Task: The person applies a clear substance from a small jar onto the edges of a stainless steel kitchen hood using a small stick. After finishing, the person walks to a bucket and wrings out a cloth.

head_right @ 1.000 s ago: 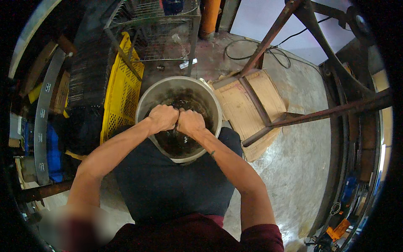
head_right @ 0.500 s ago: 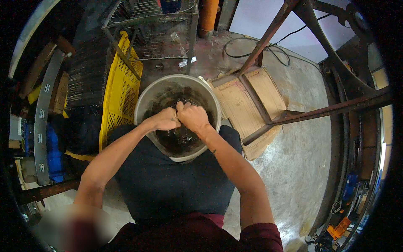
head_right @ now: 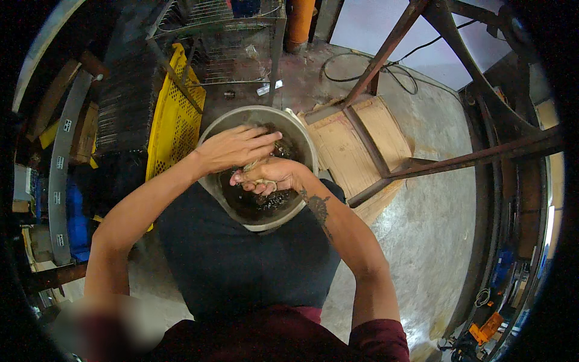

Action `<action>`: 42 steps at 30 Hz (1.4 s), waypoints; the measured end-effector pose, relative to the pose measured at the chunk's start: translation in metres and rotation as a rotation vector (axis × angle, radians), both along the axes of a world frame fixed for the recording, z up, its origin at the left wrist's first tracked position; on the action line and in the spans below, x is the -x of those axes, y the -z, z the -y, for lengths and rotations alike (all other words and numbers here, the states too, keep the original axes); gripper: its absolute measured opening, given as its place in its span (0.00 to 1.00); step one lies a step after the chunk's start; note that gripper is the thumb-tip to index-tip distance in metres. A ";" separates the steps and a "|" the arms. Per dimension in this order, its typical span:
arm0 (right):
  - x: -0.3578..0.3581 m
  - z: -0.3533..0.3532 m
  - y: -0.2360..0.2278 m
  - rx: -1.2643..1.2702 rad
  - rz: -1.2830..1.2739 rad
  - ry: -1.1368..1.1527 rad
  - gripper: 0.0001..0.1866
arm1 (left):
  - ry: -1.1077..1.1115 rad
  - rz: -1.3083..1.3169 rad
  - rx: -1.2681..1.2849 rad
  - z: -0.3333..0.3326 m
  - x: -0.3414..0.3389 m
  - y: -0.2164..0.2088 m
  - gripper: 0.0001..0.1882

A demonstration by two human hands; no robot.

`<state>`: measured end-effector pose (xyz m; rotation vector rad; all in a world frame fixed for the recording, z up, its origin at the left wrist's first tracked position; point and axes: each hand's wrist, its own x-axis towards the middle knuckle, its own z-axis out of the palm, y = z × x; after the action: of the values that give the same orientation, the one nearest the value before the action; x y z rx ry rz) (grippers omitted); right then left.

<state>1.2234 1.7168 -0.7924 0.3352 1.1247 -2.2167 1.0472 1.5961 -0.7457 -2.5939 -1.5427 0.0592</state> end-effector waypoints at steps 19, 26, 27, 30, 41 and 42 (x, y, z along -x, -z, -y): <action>0.000 0.017 0.027 -1.980 -0.603 0.008 0.20 | -0.699 0.840 0.524 0.019 -0.026 0.081 0.12; 0.005 -0.003 0.026 -2.118 -0.781 0.024 0.17 | -1.022 1.658 0.929 0.021 -0.039 0.045 0.14; 0.005 -0.003 0.025 -2.119 -0.784 0.015 0.16 | -1.037 1.740 0.961 0.023 -0.041 0.042 0.15; 0.004 -0.004 0.025 -2.118 -0.782 -0.011 0.15 | -1.017 1.792 0.966 0.023 -0.045 0.046 0.14; 0.010 -0.005 0.018 -1.994 -0.571 0.025 0.37 | -0.829 0.934 0.230 0.014 -0.029 0.104 0.12; 0.013 -0.004 0.017 -1.919 -0.436 0.105 0.48 | -0.921 0.776 0.284 0.011 -0.022 0.091 0.15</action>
<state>1.2102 1.7204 -0.8092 0.6064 3.1382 -0.5033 1.0694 1.5847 -0.8367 -1.8724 -3.0553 -0.7650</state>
